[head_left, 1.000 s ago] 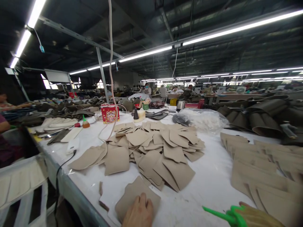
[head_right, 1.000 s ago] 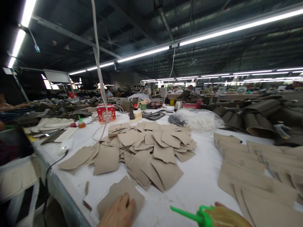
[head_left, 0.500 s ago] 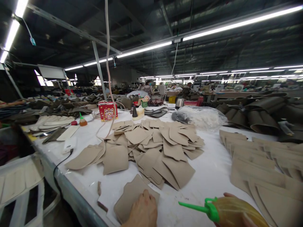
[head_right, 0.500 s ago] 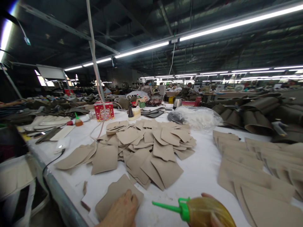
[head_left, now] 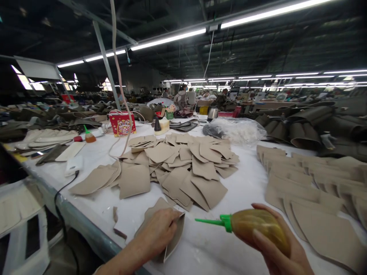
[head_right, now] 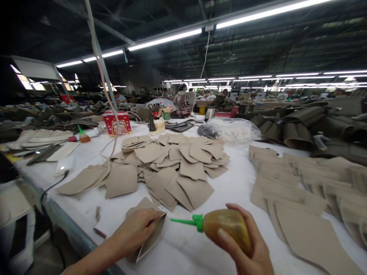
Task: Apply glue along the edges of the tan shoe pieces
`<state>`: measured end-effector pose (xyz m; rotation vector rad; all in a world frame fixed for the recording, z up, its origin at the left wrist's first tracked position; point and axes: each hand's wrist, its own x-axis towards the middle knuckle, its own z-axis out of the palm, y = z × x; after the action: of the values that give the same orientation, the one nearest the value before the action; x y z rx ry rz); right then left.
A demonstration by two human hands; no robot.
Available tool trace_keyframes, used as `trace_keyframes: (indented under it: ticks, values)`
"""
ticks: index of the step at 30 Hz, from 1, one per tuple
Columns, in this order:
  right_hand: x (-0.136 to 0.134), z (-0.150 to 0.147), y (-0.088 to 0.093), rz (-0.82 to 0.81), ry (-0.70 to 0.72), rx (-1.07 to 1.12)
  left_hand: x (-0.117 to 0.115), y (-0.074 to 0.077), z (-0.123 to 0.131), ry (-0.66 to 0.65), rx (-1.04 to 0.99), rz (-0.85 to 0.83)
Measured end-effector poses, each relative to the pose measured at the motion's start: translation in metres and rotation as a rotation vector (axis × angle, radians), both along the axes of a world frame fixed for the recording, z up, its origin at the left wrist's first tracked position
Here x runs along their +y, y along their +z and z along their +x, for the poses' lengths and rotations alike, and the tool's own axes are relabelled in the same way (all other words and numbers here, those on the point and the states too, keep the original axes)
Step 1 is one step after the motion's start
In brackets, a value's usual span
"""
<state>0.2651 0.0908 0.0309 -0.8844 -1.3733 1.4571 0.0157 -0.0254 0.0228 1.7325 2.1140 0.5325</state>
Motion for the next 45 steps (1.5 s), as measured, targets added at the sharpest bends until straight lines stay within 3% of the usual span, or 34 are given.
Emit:
trace_keyframes:
  ticks: [5, 15, 19, 38, 45]
  values:
    - [-0.019, -0.023, 0.009, 0.285, -0.022, -0.249, 0.001, -0.001, 0.003, 0.003, -0.009, -0.019]
    - [-0.013, -0.048, -0.004, 0.712, 0.138, -0.33, -0.001, -0.005, 0.001, -0.006, -0.012, 0.006]
    - [-0.015, -0.051, -0.005, 0.801, 0.174, -0.352, -0.002, -0.007, 0.0, -0.007, -0.022, 0.029]
    - [-0.007, -0.046, -0.008, 0.703, 0.137, -0.399, -0.002, -0.007, 0.007, 0.011, 0.08, -0.028]
    - [-0.007, -0.043, -0.009, 0.577, 0.231, -0.39, -0.002, -0.006, 0.005, 0.005, 0.032, -0.028]
